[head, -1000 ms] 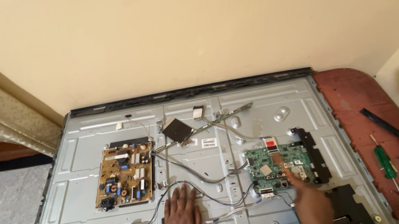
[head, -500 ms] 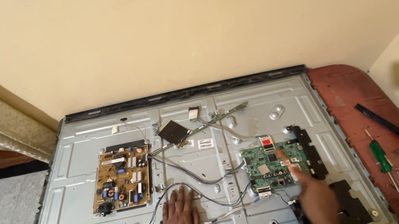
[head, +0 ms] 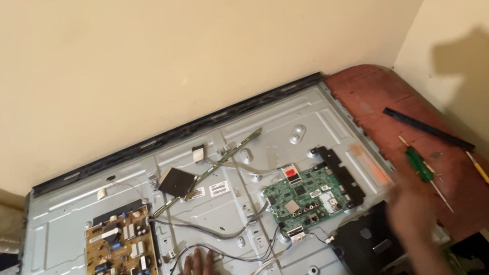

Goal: The person uses a green-handled screwdriver to tighten screws on a green circuit board mounted inside the back panel of a disassembled flat-screen TV. The person holds the panel with the left hand while turning the screwdriver with the right hand.

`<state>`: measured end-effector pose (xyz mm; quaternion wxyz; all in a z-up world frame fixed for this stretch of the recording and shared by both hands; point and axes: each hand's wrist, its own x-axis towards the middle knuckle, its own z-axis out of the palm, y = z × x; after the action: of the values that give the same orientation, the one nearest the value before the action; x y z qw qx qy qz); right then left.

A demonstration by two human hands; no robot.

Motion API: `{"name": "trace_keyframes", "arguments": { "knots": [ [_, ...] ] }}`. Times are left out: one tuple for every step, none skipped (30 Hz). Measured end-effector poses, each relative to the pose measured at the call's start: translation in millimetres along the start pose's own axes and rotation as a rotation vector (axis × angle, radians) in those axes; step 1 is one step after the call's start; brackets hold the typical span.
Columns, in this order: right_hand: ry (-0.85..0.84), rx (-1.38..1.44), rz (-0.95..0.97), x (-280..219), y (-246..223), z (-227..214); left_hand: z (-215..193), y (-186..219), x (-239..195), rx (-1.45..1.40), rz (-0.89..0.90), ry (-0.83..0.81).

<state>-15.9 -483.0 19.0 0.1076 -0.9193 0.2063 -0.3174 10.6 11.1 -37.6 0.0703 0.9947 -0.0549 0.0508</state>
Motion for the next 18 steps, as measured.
{"name": "trace_keyframes", "arguments": {
  "knots": [
    [-0.130,-0.134,0.118,12,28,10,-1,1,0,-0.008,0.003,0.009],
    [-0.260,-0.272,0.236,18,55,18,-2,1,-1,-0.017,0.006,0.015],
    [-0.288,-0.207,0.350,22,77,28,-3,2,-3,-0.026,0.009,0.021],
    [-0.311,-0.140,0.462,30,97,37,-5,2,-2,-0.024,0.013,0.027],
    [-0.323,-0.160,0.471,36,113,46,-6,2,-1,-0.022,0.016,0.033],
    [-0.335,-0.182,0.480,40,124,56,-7,3,-2,-0.021,0.018,0.037],
    [-0.348,-0.205,0.487,42,131,66,-8,3,-2,-0.023,0.018,0.046],
    [-0.361,-0.205,0.516,43,136,73,-8,3,-3,-0.026,0.019,0.054],
    [-0.374,-0.206,0.544,44,139,78,-8,4,-3,-0.029,0.019,0.062],
    [-0.387,-0.207,0.574,44,141,83,-8,4,-4,-0.030,0.026,0.073],
    [-0.404,-0.215,0.575,44,141,85,-9,5,-4,-0.032,0.032,0.084],
    [-0.421,-0.223,0.579,42,141,87,-9,4,-4,-0.031,0.041,0.095],
    [-0.437,-0.231,0.582,40,141,88,-10,4,-4,-0.030,0.029,0.087],
    [-0.421,-0.237,0.556,37,142,87,-11,6,-4,-0.030,0.020,0.079],
    [-0.411,-0.246,0.539,35,145,86,-12,6,-3,-0.031,0.011,0.071],
    [-0.391,-0.263,0.513,33,150,82,-13,7,-3,-0.035,0.013,0.072],
    [-0.372,-0.287,0.478,32,155,78,-15,8,-3,-0.039,0.015,0.072],
    [-0.330,-0.352,0.414,31,163,73,-16,9,-4,-0.044,0.014,0.074]
  ]
}}
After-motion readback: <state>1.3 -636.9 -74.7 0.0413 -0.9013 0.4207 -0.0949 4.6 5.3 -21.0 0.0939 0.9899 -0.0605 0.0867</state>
